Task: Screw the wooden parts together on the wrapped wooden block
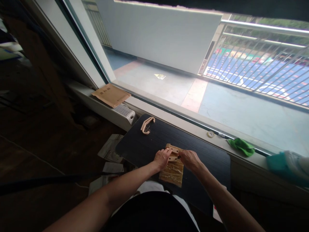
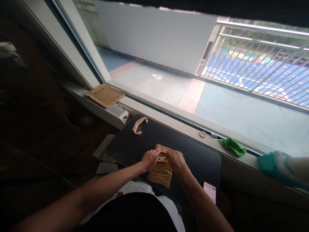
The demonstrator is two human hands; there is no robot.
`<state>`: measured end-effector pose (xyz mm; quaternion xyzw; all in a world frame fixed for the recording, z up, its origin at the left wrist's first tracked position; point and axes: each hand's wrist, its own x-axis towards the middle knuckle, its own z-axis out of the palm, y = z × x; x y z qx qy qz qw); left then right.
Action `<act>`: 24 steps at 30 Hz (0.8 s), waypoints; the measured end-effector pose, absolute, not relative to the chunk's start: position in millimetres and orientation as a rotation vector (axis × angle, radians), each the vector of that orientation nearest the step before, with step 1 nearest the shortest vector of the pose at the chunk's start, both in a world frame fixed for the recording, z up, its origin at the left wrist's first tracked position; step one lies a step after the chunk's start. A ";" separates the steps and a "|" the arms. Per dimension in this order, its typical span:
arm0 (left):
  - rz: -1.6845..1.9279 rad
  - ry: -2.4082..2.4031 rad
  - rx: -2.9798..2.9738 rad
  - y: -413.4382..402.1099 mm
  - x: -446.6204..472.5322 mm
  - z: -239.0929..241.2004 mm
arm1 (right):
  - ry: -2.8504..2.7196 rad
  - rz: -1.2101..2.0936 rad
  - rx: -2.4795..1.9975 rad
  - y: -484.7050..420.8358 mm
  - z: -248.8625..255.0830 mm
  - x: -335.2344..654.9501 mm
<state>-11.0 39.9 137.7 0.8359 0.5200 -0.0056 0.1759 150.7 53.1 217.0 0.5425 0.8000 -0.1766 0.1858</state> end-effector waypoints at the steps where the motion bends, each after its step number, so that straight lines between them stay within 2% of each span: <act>1: -0.026 1.477 2.364 40.4 -10.6 136.8 | 2.241 -0.497 1.532 53.1 217.4 151.5; 8: -0.204 1.618 2.204 46.0 -14.9 132.9 | 2.290 -0.545 1.514 51.8 221.9 157.3; 19: -0.144 1.571 2.238 52.7 -16.7 126.6 | 2.259 -0.547 1.532 53.4 222.6 151.6; 24: -0.057 1.576 2.331 46.5 -24.0 149.4 | 2.286 -0.532 1.525 52.6 221.0 152.7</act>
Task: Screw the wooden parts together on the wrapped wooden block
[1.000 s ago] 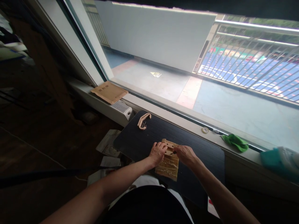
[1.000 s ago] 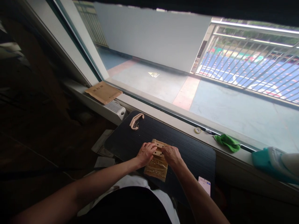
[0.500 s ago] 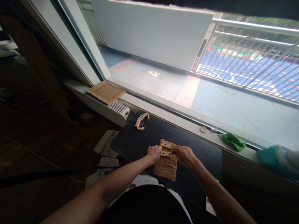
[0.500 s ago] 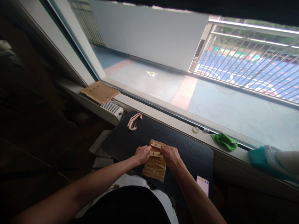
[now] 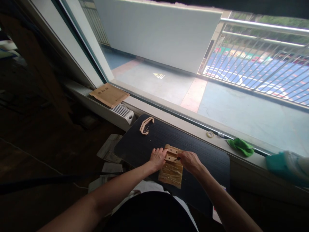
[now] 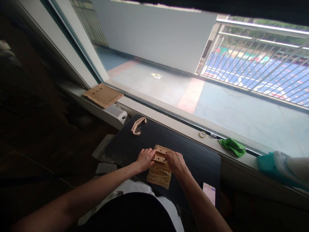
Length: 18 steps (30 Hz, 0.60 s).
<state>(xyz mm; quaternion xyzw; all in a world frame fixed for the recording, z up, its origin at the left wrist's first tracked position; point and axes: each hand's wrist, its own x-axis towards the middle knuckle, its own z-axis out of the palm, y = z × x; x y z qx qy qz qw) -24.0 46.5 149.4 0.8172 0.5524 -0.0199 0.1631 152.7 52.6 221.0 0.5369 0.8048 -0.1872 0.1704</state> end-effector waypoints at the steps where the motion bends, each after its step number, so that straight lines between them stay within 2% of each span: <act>1: 0.009 1.543 2.411 43.1 -24.8 156.2 | 2.288 -0.535 1.530 52.8 220.4 153.6; 3: 0.096 1.373 2.533 33.7 -23.6 167.7 | 2.284 -0.543 1.538 53.4 219.1 155.5; 7: -0.011 1.002 2.507 11.4 -10.6 171.0 | 2.277 -0.540 1.527 54.4 219.1 157.5; 12: -0.128 1.262 2.392 2.1 5.6 151.1 | 2.286 -0.543 1.504 53.9 225.3 156.3; 18: -0.167 1.266 2.528 3.7 10.9 133.9 | 2.304 -0.543 1.453 53.8 225.9 153.8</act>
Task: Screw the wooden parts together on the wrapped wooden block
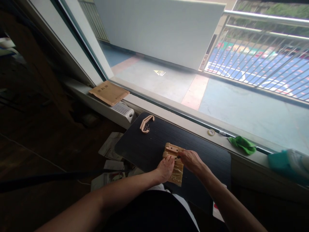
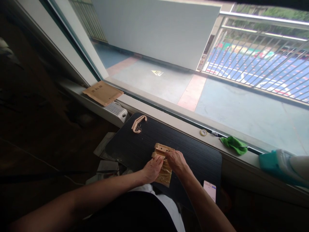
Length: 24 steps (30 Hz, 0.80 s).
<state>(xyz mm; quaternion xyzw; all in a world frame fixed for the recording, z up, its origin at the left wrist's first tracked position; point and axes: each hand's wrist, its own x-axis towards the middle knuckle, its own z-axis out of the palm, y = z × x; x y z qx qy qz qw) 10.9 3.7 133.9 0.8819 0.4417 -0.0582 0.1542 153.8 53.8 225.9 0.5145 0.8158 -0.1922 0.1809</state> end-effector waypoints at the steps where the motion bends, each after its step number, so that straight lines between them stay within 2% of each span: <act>1: -0.174 1.281 2.550 3.0 12.2 131.8 | 2.308 -0.541 1.453 53.9 224.2 153.1; 14: -0.243 1.328 2.670 -0.8 19.1 123.9 | 2.305 -0.514 1.426 55.1 234.4 147.6; 24: -0.227 1.304 2.703 0.5 17.3 127.2 | 2.249 -0.509 1.520 51.9 223.2 143.1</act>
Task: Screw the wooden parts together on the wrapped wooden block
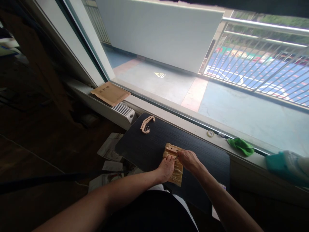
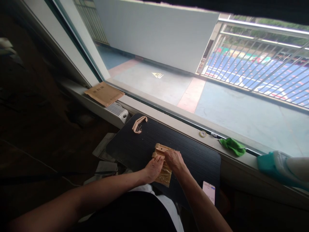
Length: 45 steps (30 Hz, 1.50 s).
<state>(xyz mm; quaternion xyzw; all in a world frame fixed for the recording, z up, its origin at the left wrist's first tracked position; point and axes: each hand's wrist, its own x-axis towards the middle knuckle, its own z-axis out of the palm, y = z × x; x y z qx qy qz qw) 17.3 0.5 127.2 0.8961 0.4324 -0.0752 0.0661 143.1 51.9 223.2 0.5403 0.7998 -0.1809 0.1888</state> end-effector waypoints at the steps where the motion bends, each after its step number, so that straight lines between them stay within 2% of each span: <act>1: -0.221 1.307 2.702 0.5 16.9 127.6 | 2.247 -0.505 1.516 52.3 225.2 142.4; 7: -0.223 1.322 2.680 1.1 16.9 126.5 | 2.288 -0.480 1.410 51.7 229.7 139.4; 13: -0.207 1.348 2.686 0.1 19.5 121.0 | 2.226 -0.515 1.502 50.9 215.9 145.5; 22: -0.221 1.318 2.706 0.4 16.6 119.8 | 2.253 -0.489 1.439 50.5 230.5 138.8; 45: -0.200 1.344 2.686 -0.4 17.1 113.9 | 2.135 -0.518 1.500 47.3 217.7 146.9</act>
